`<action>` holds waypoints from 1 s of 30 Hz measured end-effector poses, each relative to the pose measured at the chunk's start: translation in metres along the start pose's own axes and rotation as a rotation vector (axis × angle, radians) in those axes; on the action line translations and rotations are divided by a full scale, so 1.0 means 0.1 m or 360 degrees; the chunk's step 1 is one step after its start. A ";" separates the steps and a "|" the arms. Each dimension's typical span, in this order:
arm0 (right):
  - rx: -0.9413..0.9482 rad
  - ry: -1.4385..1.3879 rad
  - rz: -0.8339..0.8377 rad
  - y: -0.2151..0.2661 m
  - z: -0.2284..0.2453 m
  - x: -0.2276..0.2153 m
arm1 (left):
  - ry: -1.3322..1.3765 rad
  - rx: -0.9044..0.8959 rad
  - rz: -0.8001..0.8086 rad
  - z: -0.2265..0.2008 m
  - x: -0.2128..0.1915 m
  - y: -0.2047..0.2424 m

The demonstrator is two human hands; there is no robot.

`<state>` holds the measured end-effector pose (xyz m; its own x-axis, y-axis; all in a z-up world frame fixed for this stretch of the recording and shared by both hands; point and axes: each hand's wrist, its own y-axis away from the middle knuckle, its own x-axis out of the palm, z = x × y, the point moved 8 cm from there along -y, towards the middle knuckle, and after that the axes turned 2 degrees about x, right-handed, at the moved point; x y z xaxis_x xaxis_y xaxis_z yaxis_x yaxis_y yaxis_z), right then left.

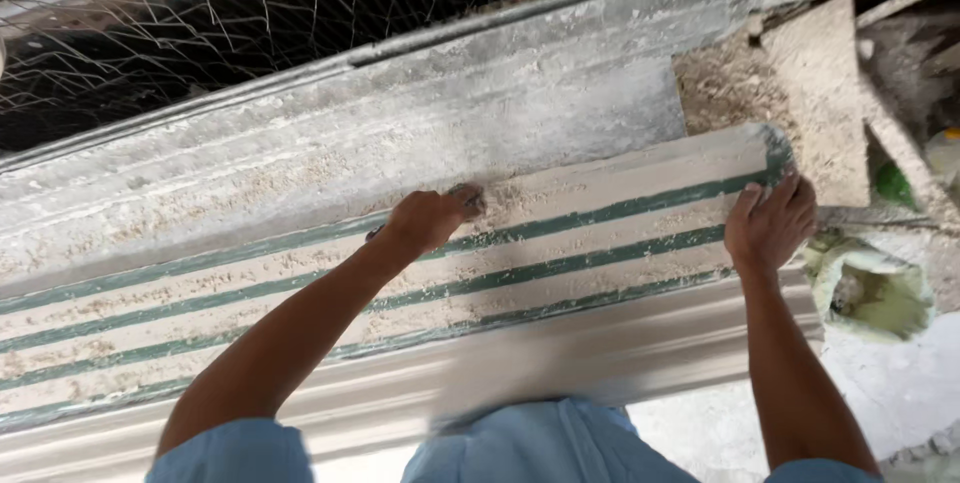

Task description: The person scrapes a white powdery residue from a long, grooved mold using a small metal scraper. They work along the length of the mold, clearing the residue from the grooves and edges.

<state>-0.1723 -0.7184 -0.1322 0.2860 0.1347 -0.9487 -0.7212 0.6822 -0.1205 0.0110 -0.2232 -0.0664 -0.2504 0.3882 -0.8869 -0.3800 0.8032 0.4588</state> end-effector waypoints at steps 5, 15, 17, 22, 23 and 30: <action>0.0008 -0.0148 0.0040 0.00 0.24 -0.24 | 0.0282 -0.0157 0.0039 0.24 0.08 0.34; 0.0068 -0.0058 0.0052 0.01 0.16 -0.18 | 0.0161 0.0025 -0.0107 -0.02 -0.16 -0.26; 0.0014 -0.0062 0.0032 0.01 0.20 -0.20 | 0.0221 0.0027 -0.0154 -0.05 -0.20 -0.50; -0.0009 -0.0079 0.0033 0.08 0.16 -0.21 | 0.0553 -0.0101 0.0106 0.25 -0.09 0.30; -0.0011 -0.0045 0.0015 0.03 0.17 -0.20 | 0.0532 0.0017 -0.0145 0.31 -0.26 0.54; 0.0032 -0.0015 0.0010 0.01 0.17 -0.17 | 0.0446 -0.0097 0.0110 0.04 -0.21 -0.41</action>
<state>-0.1672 -0.7079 -0.1113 0.2873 0.1457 -0.9467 -0.7102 0.6956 -0.1085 0.0356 -0.2623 -0.0670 -0.5107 0.2944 -0.8078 -0.4040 0.7472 0.5277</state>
